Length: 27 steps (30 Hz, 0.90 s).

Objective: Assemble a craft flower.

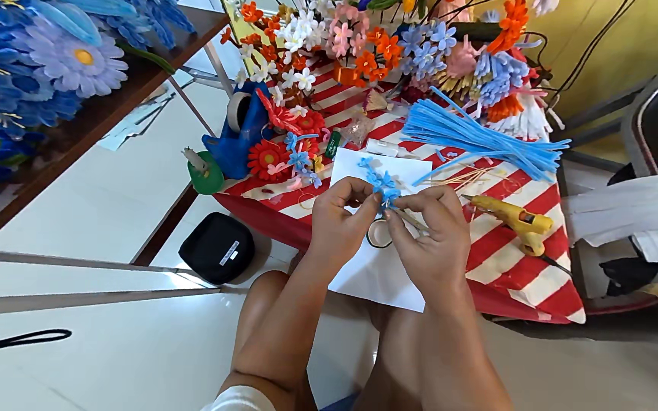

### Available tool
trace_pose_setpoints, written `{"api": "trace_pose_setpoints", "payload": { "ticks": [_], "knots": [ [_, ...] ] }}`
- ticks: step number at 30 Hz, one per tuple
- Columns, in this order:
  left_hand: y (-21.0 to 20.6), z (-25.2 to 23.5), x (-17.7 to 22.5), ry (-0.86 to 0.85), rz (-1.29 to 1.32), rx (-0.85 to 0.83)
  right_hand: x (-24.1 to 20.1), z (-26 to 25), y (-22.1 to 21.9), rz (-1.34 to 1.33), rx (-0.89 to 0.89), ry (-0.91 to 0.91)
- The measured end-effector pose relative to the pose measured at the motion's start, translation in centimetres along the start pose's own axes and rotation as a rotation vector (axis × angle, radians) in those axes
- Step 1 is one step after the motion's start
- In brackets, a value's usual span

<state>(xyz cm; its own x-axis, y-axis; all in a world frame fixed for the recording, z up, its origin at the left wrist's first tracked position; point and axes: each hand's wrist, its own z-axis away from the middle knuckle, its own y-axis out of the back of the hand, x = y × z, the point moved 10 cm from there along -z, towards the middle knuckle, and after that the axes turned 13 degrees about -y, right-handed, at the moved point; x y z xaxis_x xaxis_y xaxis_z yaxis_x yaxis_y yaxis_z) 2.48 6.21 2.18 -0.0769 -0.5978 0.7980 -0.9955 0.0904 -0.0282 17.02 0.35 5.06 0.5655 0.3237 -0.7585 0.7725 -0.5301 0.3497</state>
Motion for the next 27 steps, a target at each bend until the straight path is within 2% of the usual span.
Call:
{"api": "trace_pose_setpoints", "payload": {
  "ticks": [6,12,17,20,24,27],
  "knots": [
    [-0.3,0.0,0.8,-0.106,-0.058,-0.004,-0.3,0.1,0.1,0.077,0.053,0.031],
    [-0.5,0.1,1.4,-0.162,-0.060,-0.001,-0.2,0.1,0.4,-0.065,0.091,0.003],
    [-0.4,0.0,0.7,-0.117,-0.007,-0.019,0.0,-0.1,0.3,-0.285,-0.040,-0.010],
    [-0.4,-0.1,0.0,-0.015,0.084,-0.029,0.5,-0.3,1.3,-0.366,-0.026,-0.025],
    [-1.1,-0.3,0.0,-0.020,0.090,-0.163,1.6,-0.9,2.4,-0.355,0.003,-0.083],
    [-2.1,-0.3,0.5,-0.094,0.094,-0.318,2.7,-1.2,1.7,-0.349,-0.170,-0.178]
  ]
}}
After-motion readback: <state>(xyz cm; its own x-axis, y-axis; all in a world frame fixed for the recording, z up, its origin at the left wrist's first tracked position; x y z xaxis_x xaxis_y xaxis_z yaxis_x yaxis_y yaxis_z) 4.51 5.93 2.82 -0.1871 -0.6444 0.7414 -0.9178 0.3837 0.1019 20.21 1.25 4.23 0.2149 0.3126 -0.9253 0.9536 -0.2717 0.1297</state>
